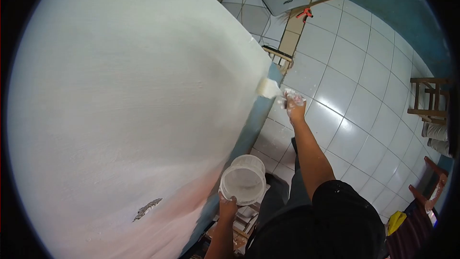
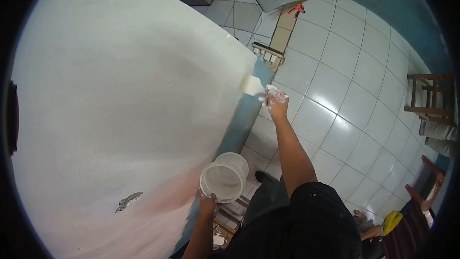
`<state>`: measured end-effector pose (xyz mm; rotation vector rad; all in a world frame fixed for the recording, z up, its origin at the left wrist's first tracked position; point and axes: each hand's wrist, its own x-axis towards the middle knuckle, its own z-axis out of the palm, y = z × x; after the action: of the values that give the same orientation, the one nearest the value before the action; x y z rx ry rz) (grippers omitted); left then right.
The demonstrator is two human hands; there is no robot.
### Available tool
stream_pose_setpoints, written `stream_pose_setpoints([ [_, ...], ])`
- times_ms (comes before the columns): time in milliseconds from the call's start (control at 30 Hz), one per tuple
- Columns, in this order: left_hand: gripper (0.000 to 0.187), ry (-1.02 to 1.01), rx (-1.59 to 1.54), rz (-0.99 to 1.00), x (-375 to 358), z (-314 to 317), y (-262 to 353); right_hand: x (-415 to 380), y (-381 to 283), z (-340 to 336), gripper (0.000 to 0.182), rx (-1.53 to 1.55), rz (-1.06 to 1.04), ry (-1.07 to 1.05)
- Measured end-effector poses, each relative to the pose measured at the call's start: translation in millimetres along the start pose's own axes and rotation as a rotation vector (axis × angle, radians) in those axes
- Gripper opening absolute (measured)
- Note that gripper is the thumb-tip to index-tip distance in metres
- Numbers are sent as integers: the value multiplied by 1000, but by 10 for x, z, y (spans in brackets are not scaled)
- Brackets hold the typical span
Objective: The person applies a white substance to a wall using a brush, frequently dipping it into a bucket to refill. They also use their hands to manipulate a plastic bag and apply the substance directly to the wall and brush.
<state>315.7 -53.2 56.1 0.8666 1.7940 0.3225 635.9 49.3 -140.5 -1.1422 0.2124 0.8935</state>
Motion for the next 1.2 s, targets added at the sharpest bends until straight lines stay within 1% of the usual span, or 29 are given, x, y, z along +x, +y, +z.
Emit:
stream_pose_setpoints([
  [33, 63, -7, 13, 33, 25, -39, -74, 4, 2, -20, 18, -92, -59, 2],
  [67, 63, -13, 26, 64, 43, -85, -151, 53, 3, -5, 19, -103, -75, -32],
  [133, 63, -24, -32, 45, 119, -143, -251, 110, -152, 159, 21, -129, -110, -100],
  [167, 63, -30, -61, 35, 140, -153, -265, -77, -520, 398, 25, -6, -155, -191],
  [233, 62, 5, 41, -18, -100, 20, 158, -293, -1190, 604, 25, 80, -248, -231],
  [267, 62, 23, 90, -46, -201, 71, 302, -337, -1369, 655, 25, 121, -295, -252],
  [367, 59, -5, 250, 136, -54, -67, 69, -251, -1644, 539, 26, 546, -171, -346],
  [400, 58, -12, 237, 151, -41, -66, 58, -158, -1544, 546, 26, 442, -144, -244],
  [467, 57, -24, 218, 169, -66, -71, 51, 55, -1044, 524, 28, 231, -79, -31],
  [500, 56, -32, 126, 115, -257, -94, 120, -69, -980, 437, 29, 256, -31, -85],
  [567, 54, -72, -79, 28, -428, -4, 314, 30, -621, 287, 25, -20, -141, 84],
  [600, 53, -94, -5, 129, -333, -106, 175, 7, -544, 277, 24, -156, -196, 168],
  [667, 52, -129, 131, 331, -40, -273, -197, -124, -870, 430, 21, 18, -311, -67],
  [700, 52, -116, 152, 363, -95, -294, -196, -223, -1120, 552, 20, 104, -361, -189],
  [733, 52, -92, 179, 395, -307, -412, -156, -571, -1469, 768, 20, 57, -341, -190],
  [767, 53, -79, 207, 428, -336, -406, -116, -769, -1841, 976, 20, 8, -327, -182],
  [833, 52, -73, 127, 433, -422, -470, -142, -1192, -2487, 1229, 20, 179, -339, -252],
  [867, 52, -70, 83, 437, -455, -494, -164, -1161, -2574, 1201, 20, 295, -348, -340],
  [933, 56, -36, 122, 403, -685, -552, -98, -1003, -2441, 1110, 20, 525, -213, -518],
  [967, 58, -11, 129, 394, -790, -882, -263, -1221, -2031, 1167, 20, 467, -237, -520],
  [1000, 58, -33, 96, 399, -711, -904, -332, -1100, -1756, 1115, 21, 412, -262, -503],
  [1033, 58, -58, 65, 399, -611, -940, -481, -947, -1473, 1024, 23, 394, -173, -408],
  [1067, 58, -87, 40, 391, -526, -840, -501, -755, -1309, 892, 25, 374, -80, -304],
  [1133, 58, -61, 162, 321, -774, -815, -254, -770, -1097, 733, 19, 157, -118, -155],
  [1167, 57, -47, 226, 281, -885, -804, -174, -692, -1049, 731, 17, -7, -160, -114],
  [1200, 57, -51, 225, 296, -858, -822, -225, -545, -949, 714, 15, -173, -202, -74],
])
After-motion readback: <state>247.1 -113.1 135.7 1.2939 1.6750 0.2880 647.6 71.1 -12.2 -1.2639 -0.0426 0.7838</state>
